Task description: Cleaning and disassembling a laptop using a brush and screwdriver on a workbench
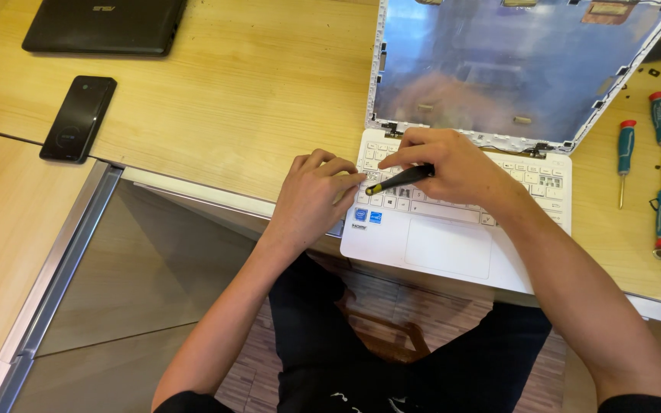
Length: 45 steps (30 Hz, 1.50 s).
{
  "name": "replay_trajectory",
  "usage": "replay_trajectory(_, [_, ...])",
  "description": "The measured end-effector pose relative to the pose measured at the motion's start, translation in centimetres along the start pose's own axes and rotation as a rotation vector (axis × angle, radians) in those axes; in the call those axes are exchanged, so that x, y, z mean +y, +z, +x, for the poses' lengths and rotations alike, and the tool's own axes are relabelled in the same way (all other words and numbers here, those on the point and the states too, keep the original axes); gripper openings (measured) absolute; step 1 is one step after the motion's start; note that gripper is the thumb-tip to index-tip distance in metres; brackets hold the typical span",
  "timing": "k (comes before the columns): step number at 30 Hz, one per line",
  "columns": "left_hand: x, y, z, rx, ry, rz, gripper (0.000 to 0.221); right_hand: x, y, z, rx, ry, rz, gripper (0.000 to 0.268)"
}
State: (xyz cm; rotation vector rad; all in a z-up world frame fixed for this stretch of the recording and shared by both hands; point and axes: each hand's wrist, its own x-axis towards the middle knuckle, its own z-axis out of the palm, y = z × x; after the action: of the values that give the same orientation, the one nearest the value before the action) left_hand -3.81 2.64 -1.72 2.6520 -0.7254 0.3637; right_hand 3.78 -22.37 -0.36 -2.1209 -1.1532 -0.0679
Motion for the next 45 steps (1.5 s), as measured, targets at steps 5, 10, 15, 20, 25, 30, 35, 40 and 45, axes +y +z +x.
replay_trajectory(5, [-0.7,1.1,-0.1,0.130,0.035,0.031,0.016,-1.2,0.1,-0.2,-0.195,0.013,-0.324,0.048])
replay_trajectory(10, [-0.7,1.2,-0.1,0.158,0.011,-0.018,0.017,-0.6,0.7,-0.4,-0.223,0.015,-0.426,0.048])
replay_trajectory(15, [-1.2,2.1,-0.5,0.183,-0.010,-0.085,0.017,-0.2,1.0,-0.4,-0.272,0.063,-0.509,0.049])
replay_trajectory(20, [-1.1,2.7,-1.0,0.248,-0.017,-0.114,0.015,-0.1,1.1,-0.6,-0.260,-0.001,-0.556,0.049])
replay_trajectory(25, [-0.8,2.5,-0.9,0.259,0.044,0.012,0.015,-0.4,1.1,-0.6,-0.269,-0.032,-0.594,0.041])
replay_trajectory(30, [-0.9,2.4,-0.5,0.265,0.165,0.230,0.016,-2.1,1.2,-0.4,-0.298,-0.063,-0.697,0.025])
replay_trajectory(35, [-1.9,2.6,0.0,0.246,0.255,0.300,0.018,-2.6,1.3,-0.1,-0.361,-0.127,-0.802,0.012])
replay_trajectory(40, [-2.2,3.3,0.1,0.275,0.287,0.280,0.016,-3.3,0.8,0.7,-0.463,-0.054,-0.775,0.012])
replay_trajectory(45, [-2.2,3.3,-0.2,0.304,0.302,0.269,0.015,-3.2,0.4,0.7,-0.510,-0.038,-0.742,0.016])
